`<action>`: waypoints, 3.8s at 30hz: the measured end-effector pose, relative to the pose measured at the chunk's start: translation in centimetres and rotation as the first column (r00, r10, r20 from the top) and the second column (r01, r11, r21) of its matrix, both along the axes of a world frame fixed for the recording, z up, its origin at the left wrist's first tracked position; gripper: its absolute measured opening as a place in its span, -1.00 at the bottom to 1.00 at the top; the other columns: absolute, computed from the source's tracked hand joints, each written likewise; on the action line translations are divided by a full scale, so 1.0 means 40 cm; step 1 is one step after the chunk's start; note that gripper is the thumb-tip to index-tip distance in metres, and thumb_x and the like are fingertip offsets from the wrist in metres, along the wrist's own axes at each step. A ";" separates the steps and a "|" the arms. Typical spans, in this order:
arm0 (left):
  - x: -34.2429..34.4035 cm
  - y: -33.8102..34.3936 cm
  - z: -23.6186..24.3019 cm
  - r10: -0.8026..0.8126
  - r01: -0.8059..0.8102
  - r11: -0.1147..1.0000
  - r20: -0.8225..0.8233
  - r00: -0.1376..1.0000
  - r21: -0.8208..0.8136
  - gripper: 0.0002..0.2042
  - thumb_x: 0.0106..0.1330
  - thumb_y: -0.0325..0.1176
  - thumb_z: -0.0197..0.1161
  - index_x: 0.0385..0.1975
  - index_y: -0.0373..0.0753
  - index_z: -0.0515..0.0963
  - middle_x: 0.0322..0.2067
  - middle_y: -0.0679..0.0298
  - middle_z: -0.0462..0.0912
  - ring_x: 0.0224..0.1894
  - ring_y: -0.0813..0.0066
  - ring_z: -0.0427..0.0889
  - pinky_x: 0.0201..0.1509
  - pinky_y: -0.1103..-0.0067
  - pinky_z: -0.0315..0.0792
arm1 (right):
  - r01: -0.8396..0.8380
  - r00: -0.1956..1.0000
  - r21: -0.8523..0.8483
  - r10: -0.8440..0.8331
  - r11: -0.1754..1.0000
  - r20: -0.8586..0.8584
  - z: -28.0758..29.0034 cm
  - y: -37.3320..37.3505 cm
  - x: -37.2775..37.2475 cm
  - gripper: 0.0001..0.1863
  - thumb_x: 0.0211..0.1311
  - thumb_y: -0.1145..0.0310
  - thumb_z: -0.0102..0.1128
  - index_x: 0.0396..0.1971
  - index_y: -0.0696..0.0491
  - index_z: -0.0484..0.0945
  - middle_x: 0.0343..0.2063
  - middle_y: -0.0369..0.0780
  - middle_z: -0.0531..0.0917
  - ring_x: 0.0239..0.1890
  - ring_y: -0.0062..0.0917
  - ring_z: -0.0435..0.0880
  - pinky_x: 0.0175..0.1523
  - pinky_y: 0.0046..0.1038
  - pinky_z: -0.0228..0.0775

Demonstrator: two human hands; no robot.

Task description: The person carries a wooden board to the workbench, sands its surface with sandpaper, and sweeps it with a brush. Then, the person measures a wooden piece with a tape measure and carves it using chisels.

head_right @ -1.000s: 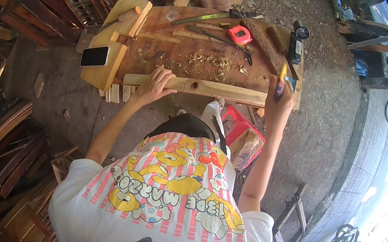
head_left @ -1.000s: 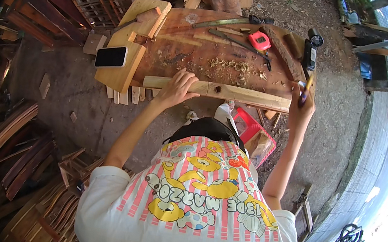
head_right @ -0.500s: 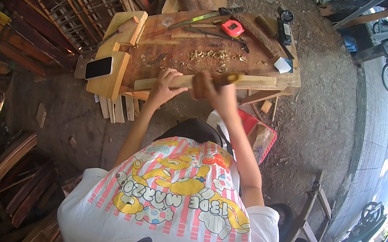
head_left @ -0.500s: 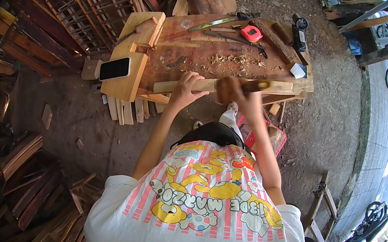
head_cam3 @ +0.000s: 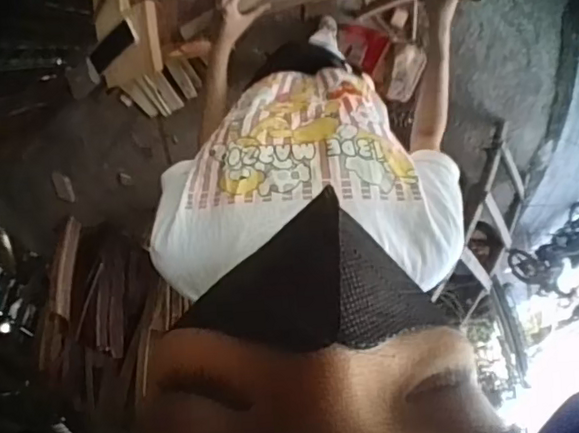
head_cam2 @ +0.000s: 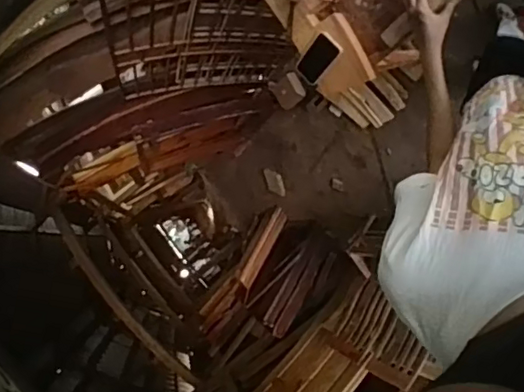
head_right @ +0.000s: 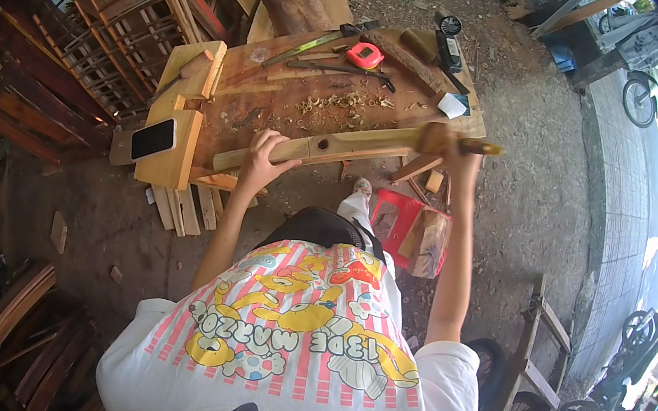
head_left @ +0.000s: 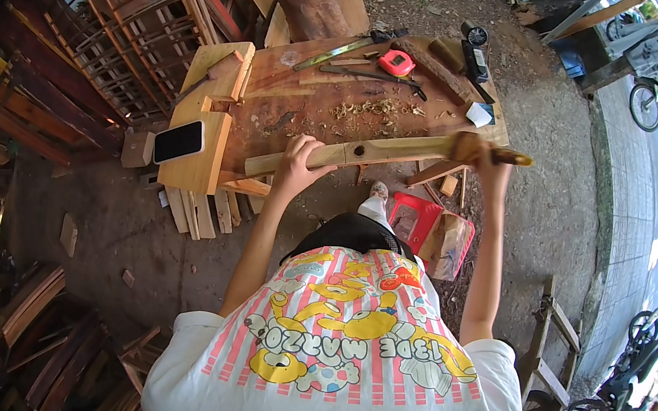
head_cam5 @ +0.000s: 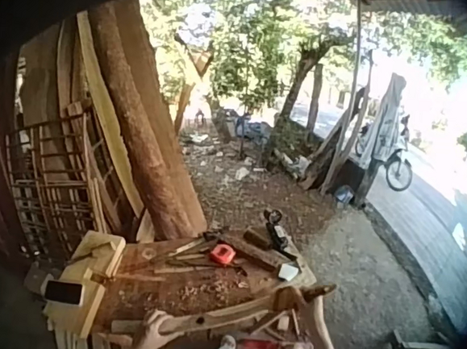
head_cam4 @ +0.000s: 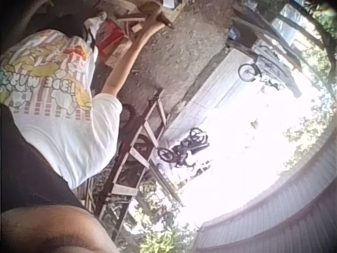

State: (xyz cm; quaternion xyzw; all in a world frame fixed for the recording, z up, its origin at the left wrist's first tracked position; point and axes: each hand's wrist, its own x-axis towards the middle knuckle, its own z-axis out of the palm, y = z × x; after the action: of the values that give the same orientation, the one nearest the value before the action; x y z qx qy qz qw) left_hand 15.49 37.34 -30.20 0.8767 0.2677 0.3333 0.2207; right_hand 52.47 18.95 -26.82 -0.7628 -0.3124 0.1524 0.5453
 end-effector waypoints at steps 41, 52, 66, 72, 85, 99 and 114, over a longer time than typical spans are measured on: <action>0.066 -0.127 0.198 -0.024 0.131 0.949 0.347 0.937 -0.287 -0.45 0.22 -0.08 0.33 0.11 -0.28 0.41 -0.49 0.41 0.46 -0.52 0.69 0.35 -0.43 0.69 0.28 | -0.492 0.579 -0.392 0.628 0.777 0.519 0.086 0.257 -0.469 -0.81 0.08 0.36 0.19 -0.40 0.16 0.45 -0.52 -0.02 0.61 -0.44 -0.12 0.64 -0.35 -0.20 0.48; -0.287 -0.078 0.066 0.718 -0.510 0.678 0.329 0.613 -0.529 -0.75 0.46 -0.35 -0.01 -0.40 -0.35 0.54 -0.52 0.41 0.48 -0.49 0.70 0.37 -0.41 0.68 0.28 | -0.668 0.672 -0.283 0.721 0.688 0.167 0.068 0.181 -0.448 -0.68 0.16 0.36 0.25 -0.09 0.16 0.57 -0.28 -0.12 0.61 -0.43 -0.39 0.63 -0.30 -0.38 0.47; 0.067 -0.073 0.146 0.429 0.004 0.713 0.440 0.789 -0.701 -0.68 0.49 -0.22 -0.04 -0.40 -0.31 0.52 -0.55 0.47 0.41 -0.49 0.77 0.31 -0.42 0.70 0.22 | -0.400 0.883 -0.197 0.434 0.895 0.178 0.034 0.076 -0.346 -0.75 0.18 0.48 0.17 -0.13 0.17 0.56 -0.04 -0.05 0.52 -0.13 -0.30 0.61 -0.20 -0.45 0.51; 0.012 -0.060 0.070 0.477 -0.116 0.743 0.400 0.783 -0.659 -0.67 0.49 -0.21 -0.04 -0.40 -0.30 0.56 -0.56 0.45 0.50 -0.53 0.75 0.35 -0.48 0.70 0.22 | -0.388 0.864 -0.194 0.429 0.901 0.264 0.046 0.058 -0.331 -0.75 0.15 0.49 0.19 -0.14 0.17 0.56 -0.07 -0.04 0.51 -0.08 -0.19 0.55 0.02 -0.31 0.38; -0.273 -0.020 0.222 0.553 -0.520 0.832 0.204 0.808 -0.194 -0.76 0.43 -0.34 0.05 -0.46 -0.33 0.49 -0.68 0.37 0.38 -0.58 0.62 0.41 -0.50 0.57 0.30 | -0.581 0.794 -0.113 0.592 0.806 0.135 0.111 0.132 -0.380 -0.81 0.19 0.51 0.18 -0.19 0.19 0.59 -0.40 -0.14 0.59 -0.39 -0.45 0.57 -0.23 -0.46 0.41; 0.213 -0.121 0.246 -0.099 0.108 0.968 0.050 0.994 -0.226 -0.73 0.20 -0.27 0.32 -0.25 -0.27 0.45 -0.61 0.17 0.51 -0.55 0.19 0.57 -0.45 0.39 0.44 | -0.572 0.780 -0.063 0.566 0.818 0.266 -0.004 0.181 -0.406 -0.84 0.03 0.45 0.20 -0.36 0.15 0.51 -0.49 -0.03 0.61 -0.40 -0.05 0.62 -0.34 -0.21 0.47; -0.172 -0.025 0.033 0.361 -0.368 0.919 -0.078 0.929 -0.141 -0.62 0.10 -0.31 0.42 -0.10 -0.29 0.53 -0.13 0.13 0.53 -0.03 0.18 0.49 0.08 0.35 0.35 | 0.079 0.825 -0.387 0.158 0.919 0.543 0.075 0.045 -0.040 -0.76 0.25 0.26 0.14 -0.38 0.15 0.56 -0.64 -0.05 0.60 -0.53 -0.11 0.61 -0.41 -0.19 0.42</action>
State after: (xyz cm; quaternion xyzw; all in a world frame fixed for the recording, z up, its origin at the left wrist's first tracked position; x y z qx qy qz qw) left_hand 8.61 36.35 -28.88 0.8001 0.4564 0.3248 0.2145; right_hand 50.86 20.75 -23.81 -0.8601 -0.4383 -0.0085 0.2610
